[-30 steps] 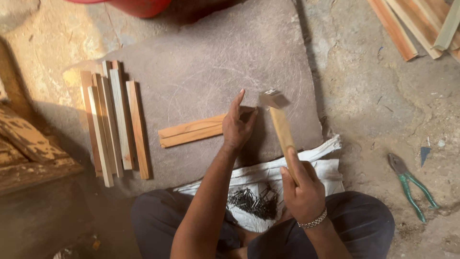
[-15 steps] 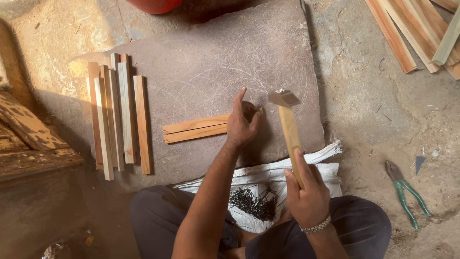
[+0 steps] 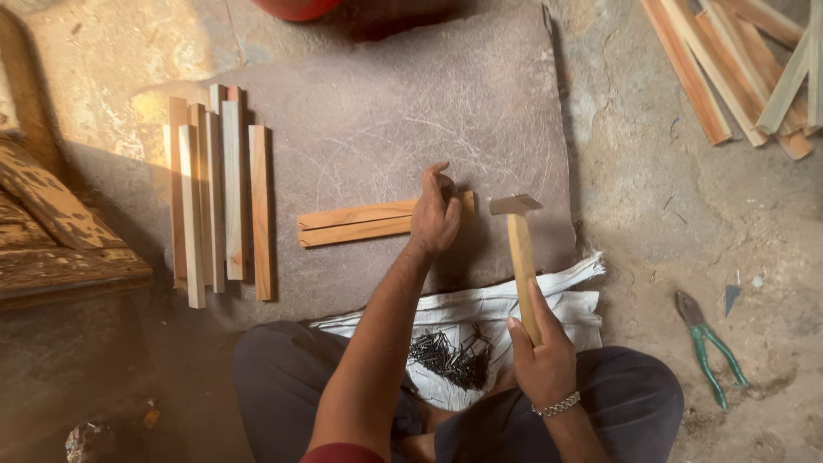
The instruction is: The person sits on the floor and hammers nails into small wooden slats. They pick up a slat, place a nail, hammer it in, and repeat the process with multiple slats.
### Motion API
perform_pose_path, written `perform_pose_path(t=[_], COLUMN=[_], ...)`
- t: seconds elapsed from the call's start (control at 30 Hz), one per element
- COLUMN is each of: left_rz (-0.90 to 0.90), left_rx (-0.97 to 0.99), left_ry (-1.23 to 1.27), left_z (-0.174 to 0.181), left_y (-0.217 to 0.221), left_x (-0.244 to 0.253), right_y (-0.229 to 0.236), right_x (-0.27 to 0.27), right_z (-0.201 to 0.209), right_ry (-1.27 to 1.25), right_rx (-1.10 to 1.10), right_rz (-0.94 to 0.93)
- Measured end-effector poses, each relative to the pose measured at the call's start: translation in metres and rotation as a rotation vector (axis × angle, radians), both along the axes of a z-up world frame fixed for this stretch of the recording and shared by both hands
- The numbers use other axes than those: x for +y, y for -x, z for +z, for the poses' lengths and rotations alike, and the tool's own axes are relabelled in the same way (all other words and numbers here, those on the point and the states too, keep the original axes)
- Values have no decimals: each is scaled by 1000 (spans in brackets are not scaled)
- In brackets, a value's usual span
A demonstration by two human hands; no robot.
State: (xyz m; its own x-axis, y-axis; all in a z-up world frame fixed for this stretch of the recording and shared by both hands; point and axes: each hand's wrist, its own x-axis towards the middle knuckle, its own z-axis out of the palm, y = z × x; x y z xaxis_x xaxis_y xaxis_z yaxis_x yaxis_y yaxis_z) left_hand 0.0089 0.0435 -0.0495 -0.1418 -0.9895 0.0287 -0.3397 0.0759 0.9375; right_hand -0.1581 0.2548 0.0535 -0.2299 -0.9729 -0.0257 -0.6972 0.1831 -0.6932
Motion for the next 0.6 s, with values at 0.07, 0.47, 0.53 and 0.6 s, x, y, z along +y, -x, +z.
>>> perform_pose_path(t=[0.07, 0.47, 0.53, 0.6], left_rz=[6, -827, -791, -735], left_rx=[49, -588, -620, -601], left_ry=[32, 106, 132, 94], left_z=[13, -6, -13, -11], left_y=[-1, -51, -55, -51], left_x=[-4, 241, 255, 251], right_y=[3, 16, 16, 17], right_x=[-2, -17, -10, -12], right_z=[-6, -7, -7, -4], right_ry=[56, -391, -397, -327], right_rx=[-53, -618, -633, -751], right_rz=[31, -342, -361, -362])
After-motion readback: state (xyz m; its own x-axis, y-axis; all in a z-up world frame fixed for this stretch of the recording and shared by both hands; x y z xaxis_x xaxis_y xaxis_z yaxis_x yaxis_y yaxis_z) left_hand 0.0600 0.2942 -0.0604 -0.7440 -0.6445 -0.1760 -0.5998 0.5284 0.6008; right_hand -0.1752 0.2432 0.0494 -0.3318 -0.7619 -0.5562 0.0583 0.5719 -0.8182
